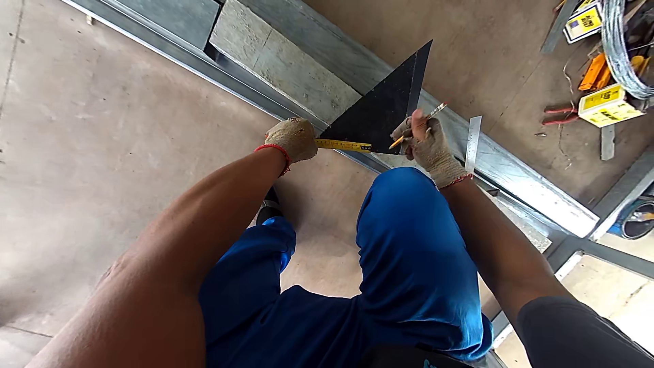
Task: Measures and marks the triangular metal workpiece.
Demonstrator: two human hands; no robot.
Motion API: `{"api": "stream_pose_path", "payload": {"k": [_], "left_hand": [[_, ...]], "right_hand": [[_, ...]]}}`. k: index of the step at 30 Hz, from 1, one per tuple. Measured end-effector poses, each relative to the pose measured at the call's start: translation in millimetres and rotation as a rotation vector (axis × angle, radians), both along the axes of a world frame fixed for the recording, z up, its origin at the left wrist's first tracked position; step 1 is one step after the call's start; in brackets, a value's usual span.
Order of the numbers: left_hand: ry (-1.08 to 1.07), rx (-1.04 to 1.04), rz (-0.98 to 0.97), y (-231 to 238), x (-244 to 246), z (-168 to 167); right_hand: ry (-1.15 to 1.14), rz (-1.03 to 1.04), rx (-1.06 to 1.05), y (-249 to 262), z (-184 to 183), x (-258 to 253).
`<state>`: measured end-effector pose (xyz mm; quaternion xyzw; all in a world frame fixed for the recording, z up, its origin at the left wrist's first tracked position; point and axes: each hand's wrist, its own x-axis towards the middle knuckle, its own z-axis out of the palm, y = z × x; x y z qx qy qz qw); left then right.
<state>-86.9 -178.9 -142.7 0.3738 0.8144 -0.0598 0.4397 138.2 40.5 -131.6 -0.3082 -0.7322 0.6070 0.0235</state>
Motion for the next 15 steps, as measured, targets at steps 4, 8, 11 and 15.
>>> {"api": "stream_pose_path", "payload": {"k": [4,8,11,15], "left_hand": [[0.002,-0.002,-0.012,0.0,0.1,-2.0],[-0.003,-0.004,-0.002,-0.4,-1.0,-4.8],[-0.009,-0.004,0.004,-1.2,-0.6,-4.7],[-0.001,-0.008,0.006,-2.5,-0.5,-6.0]], "right_hand": [[0.142,0.162,0.023,-8.5,-21.0,9.9],[0.286,0.269,0.294,-8.8,-45.9,17.7],[0.315,0.279,0.378,-13.0,-55.7,22.0],[0.319,0.245,0.394,-19.7,-57.6,24.0]]}}
